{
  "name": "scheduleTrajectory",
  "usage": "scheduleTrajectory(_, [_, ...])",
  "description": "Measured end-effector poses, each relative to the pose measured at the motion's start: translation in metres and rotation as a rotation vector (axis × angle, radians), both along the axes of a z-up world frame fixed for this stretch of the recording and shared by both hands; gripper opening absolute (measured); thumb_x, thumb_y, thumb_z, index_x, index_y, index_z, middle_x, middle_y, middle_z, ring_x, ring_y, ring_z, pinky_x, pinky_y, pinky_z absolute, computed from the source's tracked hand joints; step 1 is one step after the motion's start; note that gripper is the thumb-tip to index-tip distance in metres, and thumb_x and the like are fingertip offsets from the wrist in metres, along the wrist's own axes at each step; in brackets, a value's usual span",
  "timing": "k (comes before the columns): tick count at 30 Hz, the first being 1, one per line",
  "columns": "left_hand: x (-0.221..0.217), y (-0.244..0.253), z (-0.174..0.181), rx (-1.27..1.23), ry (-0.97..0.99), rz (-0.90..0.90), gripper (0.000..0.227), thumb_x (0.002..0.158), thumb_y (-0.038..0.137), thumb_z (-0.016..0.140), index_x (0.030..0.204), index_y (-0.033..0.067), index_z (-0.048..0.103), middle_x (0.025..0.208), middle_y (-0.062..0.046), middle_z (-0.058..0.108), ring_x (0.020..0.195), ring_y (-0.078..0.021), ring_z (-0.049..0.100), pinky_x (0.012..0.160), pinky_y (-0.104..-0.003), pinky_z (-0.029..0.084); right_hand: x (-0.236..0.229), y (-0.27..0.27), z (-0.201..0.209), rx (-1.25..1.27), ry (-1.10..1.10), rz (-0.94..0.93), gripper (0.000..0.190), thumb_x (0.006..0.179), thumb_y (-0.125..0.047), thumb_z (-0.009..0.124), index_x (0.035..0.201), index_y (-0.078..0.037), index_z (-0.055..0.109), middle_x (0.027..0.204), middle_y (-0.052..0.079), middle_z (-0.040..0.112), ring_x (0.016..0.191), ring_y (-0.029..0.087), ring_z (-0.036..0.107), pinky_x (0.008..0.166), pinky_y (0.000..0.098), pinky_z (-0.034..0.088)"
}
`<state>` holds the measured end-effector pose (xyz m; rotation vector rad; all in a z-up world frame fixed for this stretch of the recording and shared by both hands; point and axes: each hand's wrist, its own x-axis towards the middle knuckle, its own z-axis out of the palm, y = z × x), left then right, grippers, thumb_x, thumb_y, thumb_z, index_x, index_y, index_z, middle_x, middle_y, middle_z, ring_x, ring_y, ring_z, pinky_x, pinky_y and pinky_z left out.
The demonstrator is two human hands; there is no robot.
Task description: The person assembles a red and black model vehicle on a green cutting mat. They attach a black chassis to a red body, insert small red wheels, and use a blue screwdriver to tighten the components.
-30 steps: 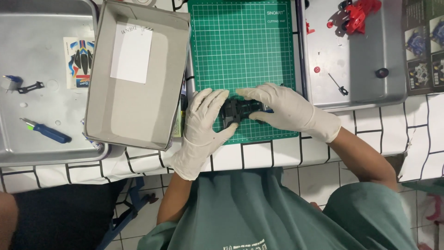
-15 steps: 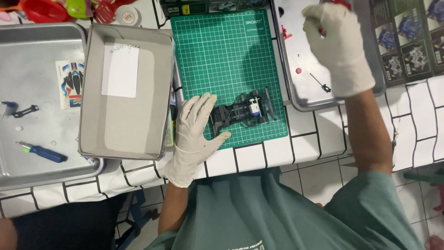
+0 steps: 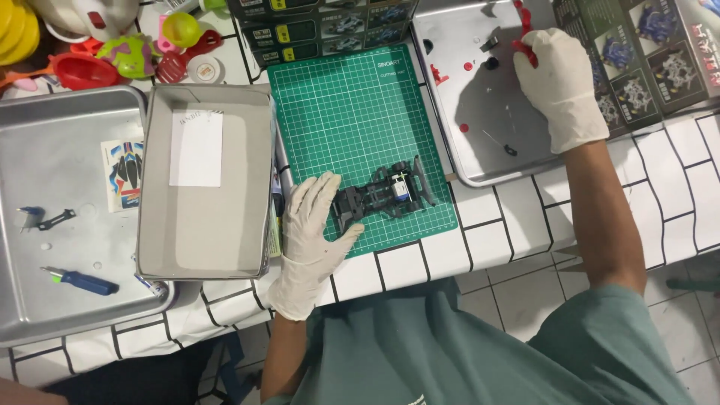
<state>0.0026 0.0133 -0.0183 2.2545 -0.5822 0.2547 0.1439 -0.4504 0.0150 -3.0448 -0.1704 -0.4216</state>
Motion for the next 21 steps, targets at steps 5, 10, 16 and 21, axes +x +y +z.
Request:
scheduleTrajectory(5, [0.0, 0.001, -0.001, -0.01, 0.021, 0.004, 0.079, 0.083, 0.04, 0.083, 0.149, 0.0101, 0.051, 0.151, -0.009, 0.056, 0.142, -0.0328, 0.046, 0.122, -0.05, 0.036, -0.037, 0.035, 0.032, -0.232, 0.238, -0.02, 0.041, 0.102, -0.041, 0.064, 0.123, -0.008, 0.076, 0.098, 0.017, 0.073, 0.081, 0.033, 0.07, 0.068, 0.0451, 0.057])
scheduleTrajectory(10, [0.0, -0.002, 0.004, 0.002, 0.022, -0.003, 0.077, 0.085, 0.04, 0.081, 0.148, 0.0081, 0.051, 0.151, -0.011, 0.056, 0.142, -0.0327, 0.046, 0.124, -0.049, 0.033, -0.009, 0.025, 0.023, -0.142, 0.247, 0.053, 0.047, 0.103, -0.055, 0.071, 0.118, -0.011, 0.079, 0.104, 0.013, 0.078, 0.096, 0.029, 0.072, 0.081, 0.0417, 0.058])
scheduleTrajectory(16, [0.0, 0.001, -0.001, -0.017, 0.013, 0.001, 0.077, 0.083, 0.038, 0.083, 0.148, 0.0085, 0.052, 0.151, -0.012, 0.056, 0.142, -0.0349, 0.046, 0.124, -0.051, 0.033, 0.047, 0.002, 0.004, 0.139, 0.316, 0.153, 0.029, 0.097, -0.016, 0.072, 0.122, -0.003, 0.078, 0.121, 0.019, 0.073, 0.109, 0.039, 0.066, 0.092, 0.0491, 0.052])
scheduleTrajectory(21, [0.001, -0.002, 0.007, 0.006, 0.016, 0.014, 0.078, 0.081, 0.036, 0.084, 0.146, 0.0074, 0.054, 0.149, -0.012, 0.058, 0.141, -0.0329, 0.048, 0.124, -0.048, 0.034, 0.042, 0.008, 0.005, 0.3, 0.293, 0.152, 0.014, 0.092, -0.014, 0.072, 0.104, -0.008, 0.075, 0.119, 0.013, 0.068, 0.113, 0.031, 0.061, 0.094, 0.0425, 0.048])
